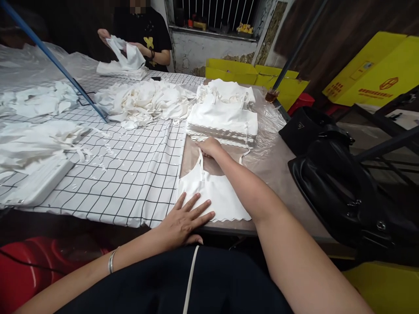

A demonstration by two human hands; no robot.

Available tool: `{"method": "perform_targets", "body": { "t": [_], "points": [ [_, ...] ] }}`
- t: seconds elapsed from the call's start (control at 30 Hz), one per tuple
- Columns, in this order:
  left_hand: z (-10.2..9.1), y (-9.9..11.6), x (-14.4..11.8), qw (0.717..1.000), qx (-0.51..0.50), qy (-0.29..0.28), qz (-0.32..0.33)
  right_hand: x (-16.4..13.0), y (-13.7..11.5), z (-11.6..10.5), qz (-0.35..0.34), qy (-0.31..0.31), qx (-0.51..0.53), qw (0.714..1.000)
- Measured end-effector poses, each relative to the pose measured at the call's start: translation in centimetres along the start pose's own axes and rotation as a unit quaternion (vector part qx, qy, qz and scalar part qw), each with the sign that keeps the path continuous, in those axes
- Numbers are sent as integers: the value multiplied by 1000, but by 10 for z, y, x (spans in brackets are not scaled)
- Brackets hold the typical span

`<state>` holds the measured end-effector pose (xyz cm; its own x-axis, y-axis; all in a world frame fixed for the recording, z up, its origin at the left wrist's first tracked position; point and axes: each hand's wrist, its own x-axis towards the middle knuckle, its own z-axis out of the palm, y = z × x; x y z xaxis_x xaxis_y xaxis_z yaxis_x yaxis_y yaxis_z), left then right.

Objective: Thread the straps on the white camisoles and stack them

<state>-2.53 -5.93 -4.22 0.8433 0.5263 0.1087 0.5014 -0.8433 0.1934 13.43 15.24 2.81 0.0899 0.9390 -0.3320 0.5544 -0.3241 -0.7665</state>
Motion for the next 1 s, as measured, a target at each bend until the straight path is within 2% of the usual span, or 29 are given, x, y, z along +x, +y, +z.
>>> {"method": "perform_targets", "body": {
  "t": [0.03, 0.1, 0.17, 0.2, 0.27, 0.33, 0.4, 0.47, 0.57, 0.67, 0.73, 0.8, 0.87, 0.93, 1.0],
  "points": [
    [1, 0, 0, 1000, 8, 0, -8, -6, 4, -8, -55, 43, -53, 996],
    [2, 1, -1, 999, 23, 4, -22, -27, 22, -28, -182, 128, -123, 967],
    [5, 3, -4, 999, 34, 4, -33, -61, 60, -50, -279, 182, -131, 934],
    [5, 3, -6, 999, 38, 0, -38, -81, 85, -59, -305, 194, -144, 921],
    [1, 4, -9, 998, 42, -9, -46, -122, 140, -70, -302, 189, -220, 908],
    [-12, 2, -5, 998, 27, -14, -53, -156, 188, -69, -241, 185, -297, 905],
    [-31, -5, 13, 997, -15, -12, -74, -177, 216, -60, -202, 183, -348, 897],
    [-51, -14, 51, 991, -69, 4, -114, -184, 223, -50, -182, 189, -375, 889],
    [-64, -27, 134, 976, -128, 58, -167, -183, 212, -41, -172, 199, -389, 883],
    [-54, -35, 211, 957, -126, 27, -260, -190, 206, -34, -170, 218, -387, 880],
    [-43, -37, 243, 951, -97, 12, -292, -197, 209, -30, -173, 243, -380, 875],
    [-34, -34, 256, 952, -80, 1, -296, -202, 213, -31, -190, 271, -361, 872],
    [-29, -28, 251, 955, -74, 12, -286, -197, 212, -41, -211, 295, -316, 877],
    [-29, -18, 234, 965, -52, 45, -252, -178, 203, -60, -205, 318, -264, 887],
    [-28, -6, 208, 982, -18, 59, -178, -148, 188, -80, -162, 334, -229, 900]
  ]
}}
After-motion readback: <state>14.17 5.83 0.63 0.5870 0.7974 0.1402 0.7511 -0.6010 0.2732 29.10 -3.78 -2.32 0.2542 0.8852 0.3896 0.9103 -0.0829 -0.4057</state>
